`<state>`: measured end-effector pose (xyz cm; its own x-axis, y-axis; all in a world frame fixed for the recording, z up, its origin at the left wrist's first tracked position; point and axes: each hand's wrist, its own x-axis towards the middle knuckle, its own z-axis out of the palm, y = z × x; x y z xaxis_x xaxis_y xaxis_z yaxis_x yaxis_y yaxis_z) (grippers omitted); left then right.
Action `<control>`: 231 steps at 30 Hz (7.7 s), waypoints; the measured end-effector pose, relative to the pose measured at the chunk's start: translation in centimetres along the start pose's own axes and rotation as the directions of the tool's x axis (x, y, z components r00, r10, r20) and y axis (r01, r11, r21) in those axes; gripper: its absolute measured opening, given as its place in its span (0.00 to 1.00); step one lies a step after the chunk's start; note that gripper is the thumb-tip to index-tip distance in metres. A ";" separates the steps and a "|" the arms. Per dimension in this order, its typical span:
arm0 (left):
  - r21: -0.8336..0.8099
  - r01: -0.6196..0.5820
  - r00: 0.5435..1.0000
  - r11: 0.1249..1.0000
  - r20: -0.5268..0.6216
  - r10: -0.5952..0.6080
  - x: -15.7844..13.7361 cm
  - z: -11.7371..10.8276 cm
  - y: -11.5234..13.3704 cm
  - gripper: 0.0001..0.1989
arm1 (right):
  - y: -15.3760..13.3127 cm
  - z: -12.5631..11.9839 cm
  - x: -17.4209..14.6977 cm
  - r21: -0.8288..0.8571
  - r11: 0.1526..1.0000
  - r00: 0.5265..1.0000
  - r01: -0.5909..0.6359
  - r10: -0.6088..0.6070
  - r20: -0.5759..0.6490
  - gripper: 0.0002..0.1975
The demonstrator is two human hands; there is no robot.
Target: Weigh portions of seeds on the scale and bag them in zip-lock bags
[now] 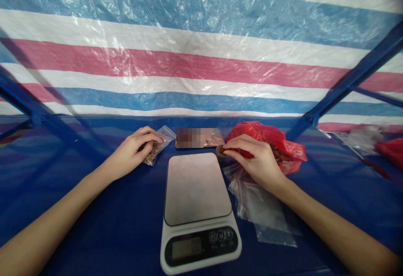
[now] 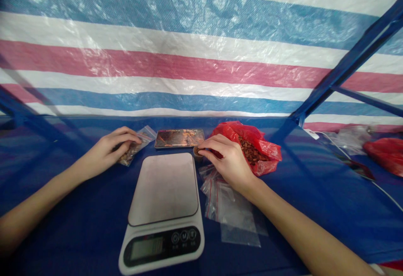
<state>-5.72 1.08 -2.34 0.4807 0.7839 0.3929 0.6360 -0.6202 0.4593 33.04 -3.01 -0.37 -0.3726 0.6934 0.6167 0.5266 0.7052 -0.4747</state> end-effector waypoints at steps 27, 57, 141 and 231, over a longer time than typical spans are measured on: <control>-0.004 0.001 1.000 1.000 0.008 -0.001 0.0 0.1 0.0 0.17 | 0.7 0.1 -0.4 0.015 1.000 0.999 -0.019 0.019 -0.043 0.08; 0.010 0.003 1.000 1.000 0.010 -0.003 0.0 0.2 0.2 0.18 | 0.7 0.4 0.0 0.091 0.987 0.987 -0.136 0.142 -0.072 0.08; -0.008 0.004 1.000 1.000 0.023 -0.004 0.1 0.1 0.6 0.17 | 1.7 0.6 0.6 -0.018 0.996 0.995 0.084 -0.083 0.056 0.29; -0.033 0.074 0.997 0.997 0.040 -0.072 0.0 -0.4 1.4 0.17 | -5.1 -2.9 -0.5 0.310 0.866 0.493 -0.392 -0.087 0.866 0.39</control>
<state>-5.08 0.19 -1.41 0.4570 0.8272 0.3268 0.6495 -0.5614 0.5127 32.79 -7.41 3.53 -0.8908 0.4089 -0.1983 0.3653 0.3849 -0.8476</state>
